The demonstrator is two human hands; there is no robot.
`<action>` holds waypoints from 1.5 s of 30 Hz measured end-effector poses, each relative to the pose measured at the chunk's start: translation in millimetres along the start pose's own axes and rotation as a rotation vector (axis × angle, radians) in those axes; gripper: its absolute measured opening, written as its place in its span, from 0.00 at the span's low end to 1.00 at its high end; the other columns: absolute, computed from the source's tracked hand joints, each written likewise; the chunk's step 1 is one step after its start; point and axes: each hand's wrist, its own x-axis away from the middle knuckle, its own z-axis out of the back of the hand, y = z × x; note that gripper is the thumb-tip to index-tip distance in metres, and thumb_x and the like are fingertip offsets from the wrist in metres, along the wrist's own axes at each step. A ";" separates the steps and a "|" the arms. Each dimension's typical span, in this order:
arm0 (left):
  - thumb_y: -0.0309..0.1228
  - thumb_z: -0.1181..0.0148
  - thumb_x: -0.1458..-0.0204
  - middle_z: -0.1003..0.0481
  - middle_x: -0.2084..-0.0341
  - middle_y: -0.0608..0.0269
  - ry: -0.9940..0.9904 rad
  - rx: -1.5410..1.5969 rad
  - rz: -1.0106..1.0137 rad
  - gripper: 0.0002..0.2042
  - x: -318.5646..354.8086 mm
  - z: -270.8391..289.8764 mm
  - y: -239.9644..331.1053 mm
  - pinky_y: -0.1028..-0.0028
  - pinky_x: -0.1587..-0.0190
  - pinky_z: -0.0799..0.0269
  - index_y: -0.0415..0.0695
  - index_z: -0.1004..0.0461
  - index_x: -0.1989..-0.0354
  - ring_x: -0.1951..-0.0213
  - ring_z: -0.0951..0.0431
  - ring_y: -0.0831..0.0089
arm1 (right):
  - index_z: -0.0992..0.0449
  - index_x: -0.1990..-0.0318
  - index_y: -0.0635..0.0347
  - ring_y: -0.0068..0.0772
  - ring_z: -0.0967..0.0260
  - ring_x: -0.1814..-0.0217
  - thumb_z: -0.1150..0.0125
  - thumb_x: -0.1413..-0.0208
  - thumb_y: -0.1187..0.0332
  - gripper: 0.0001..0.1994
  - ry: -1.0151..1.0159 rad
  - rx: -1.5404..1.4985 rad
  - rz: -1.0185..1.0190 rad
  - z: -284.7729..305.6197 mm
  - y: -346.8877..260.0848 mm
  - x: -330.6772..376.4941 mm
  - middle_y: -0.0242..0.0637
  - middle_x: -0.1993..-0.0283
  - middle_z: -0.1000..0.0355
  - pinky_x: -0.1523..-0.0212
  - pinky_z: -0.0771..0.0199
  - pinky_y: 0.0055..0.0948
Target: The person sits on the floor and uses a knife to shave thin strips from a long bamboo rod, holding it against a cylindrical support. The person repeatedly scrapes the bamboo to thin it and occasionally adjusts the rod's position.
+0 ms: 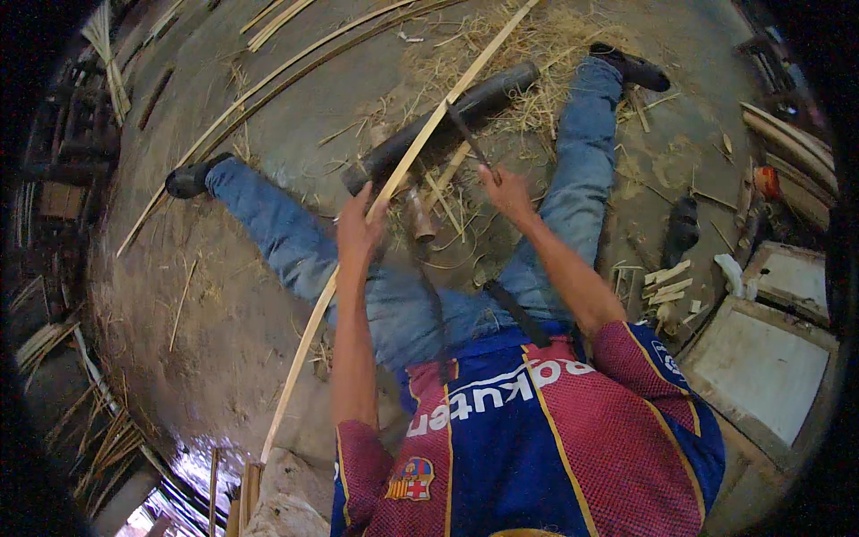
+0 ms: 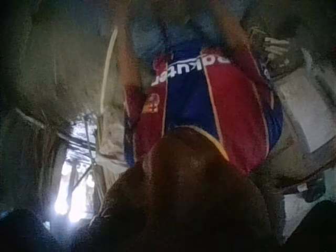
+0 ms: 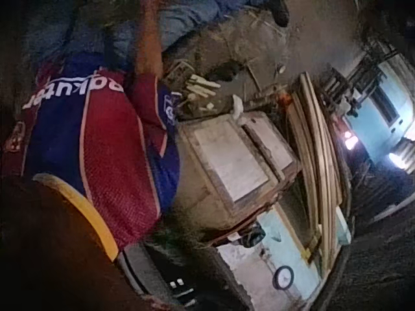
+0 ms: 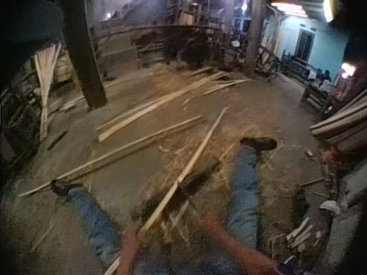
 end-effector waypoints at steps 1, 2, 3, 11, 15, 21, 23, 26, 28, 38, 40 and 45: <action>0.43 0.43 0.40 0.23 0.59 0.47 -0.071 0.028 0.025 0.20 -7.9 -12.3 8.6 0.59 0.51 0.30 0.42 0.23 0.46 0.53 0.24 0.49 | 0.29 0.75 0.66 0.53 0.35 0.78 0.44 0.40 0.42 0.30 0.001 -0.015 0.014 1.3 -1.2 3.3 0.55 0.80 0.33 0.72 0.37 0.48; 0.44 0.43 0.40 0.23 0.61 0.46 -0.081 0.027 0.055 0.20 -11.3 -18.7 14.0 0.58 0.53 0.29 0.43 0.22 0.47 0.55 0.24 0.48 | 0.27 0.71 0.66 0.56 0.32 0.73 0.46 0.40 0.40 0.30 -0.085 0.056 0.015 5.1 -2.3 4.0 0.55 0.77 0.31 0.68 0.34 0.50; 0.45 0.44 0.40 0.22 0.64 0.45 -0.096 0.025 0.095 0.20 -11.2 -23.0 18.0 0.58 0.54 0.29 0.43 0.21 0.49 0.57 0.23 0.48 | 0.26 0.67 0.66 0.58 0.29 0.69 0.48 0.40 0.39 0.31 -0.181 0.129 0.012 11.1 -13.0 8.6 0.55 0.74 0.28 0.64 0.31 0.51; 0.46 0.44 0.39 0.25 0.80 0.45 -0.463 0.114 0.279 0.19 10.2 13.0 2.0 0.62 0.66 0.30 0.42 0.19 0.55 0.76 0.23 0.61 | 0.23 0.67 0.63 0.61 0.25 0.65 0.50 0.40 0.36 0.32 -0.330 0.194 0.289 28.3 -7.4 6.2 0.53 0.70 0.24 0.63 0.26 0.53; 0.45 0.43 0.39 0.29 0.83 0.52 -0.379 0.091 0.234 0.19 22.8 31.4 -7.6 0.66 0.69 0.32 0.42 0.20 0.53 0.76 0.28 0.74 | 0.22 0.68 0.62 0.60 0.25 0.68 0.50 0.41 0.35 0.32 -0.215 0.261 0.116 31.8 -16.3 -18.7 0.53 0.72 0.25 0.65 0.25 0.53; 0.46 0.43 0.39 0.35 0.83 0.52 -0.291 0.220 0.131 0.19 36.4 30.8 -26.4 0.68 0.70 0.34 0.41 0.21 0.53 0.76 0.36 0.77 | 0.21 0.66 0.62 0.59 0.24 0.67 0.51 0.41 0.34 0.34 -0.290 0.328 0.251 46.2 -5.0 -32.9 0.55 0.71 0.24 0.63 0.25 0.55; 0.47 0.43 0.39 0.32 0.81 0.48 -0.279 0.205 0.146 0.20 38.1 32.2 -28.3 0.68 0.70 0.34 0.42 0.21 0.53 0.75 0.34 0.77 | 0.21 0.67 0.61 0.58 0.25 0.67 0.49 0.42 0.35 0.32 -0.228 0.351 0.166 43.9 -2.5 -36.5 0.53 0.70 0.24 0.63 0.26 0.53; 0.48 0.44 0.39 0.26 0.77 0.43 -0.304 0.087 0.249 0.20 31.4 42.0 -24.2 0.67 0.68 0.32 0.44 0.20 0.52 0.73 0.28 0.77 | 0.22 0.70 0.59 0.56 0.26 0.67 0.46 0.42 0.36 0.30 -0.314 0.300 0.352 35.5 -28.2 -20.9 0.51 0.68 0.24 0.63 0.27 0.50; 0.49 0.44 0.39 0.23 0.73 0.42 -0.331 0.021 0.295 0.21 46.0 65.9 -7.7 0.68 0.66 0.30 0.44 0.20 0.52 0.71 0.25 0.76 | 0.23 0.70 0.61 0.57 0.26 0.66 0.45 0.43 0.36 0.31 -0.517 0.346 0.476 48.1 -21.9 -22.1 0.50 0.67 0.24 0.63 0.28 0.49; 0.43 0.35 0.46 0.20 0.59 0.54 -0.159 -0.391 0.136 0.16 147.4 165.2 -59.1 0.65 0.52 0.27 0.52 0.18 0.51 0.59 0.22 0.56 | 0.24 0.72 0.67 0.62 0.28 0.69 0.51 0.41 0.33 0.36 -0.070 0.309 0.103 54.1 -17.9 -75.6 0.57 0.76 0.29 0.64 0.28 0.52; 0.42 0.33 0.48 0.23 0.53 0.54 -0.069 -0.556 -0.039 0.18 125.9 152.2 -36.1 0.63 0.50 0.28 0.51 0.18 0.50 0.54 0.23 0.56 | 0.24 0.72 0.68 0.63 0.28 0.69 0.53 0.40 0.33 0.38 -0.055 0.297 0.092 34.7 -13.5 -69.7 0.58 0.76 0.29 0.63 0.29 0.53; 0.44 0.37 0.45 0.25 0.51 0.50 0.048 -0.130 -0.063 0.19 54.4 57.9 13.0 0.60 0.50 0.27 0.49 0.21 0.47 0.53 0.23 0.50 | 0.24 0.71 0.69 0.64 0.27 0.65 0.55 0.38 0.35 0.37 -0.026 0.175 0.025 4.0 -4.7 -61.1 0.59 0.72 0.26 0.60 0.28 0.53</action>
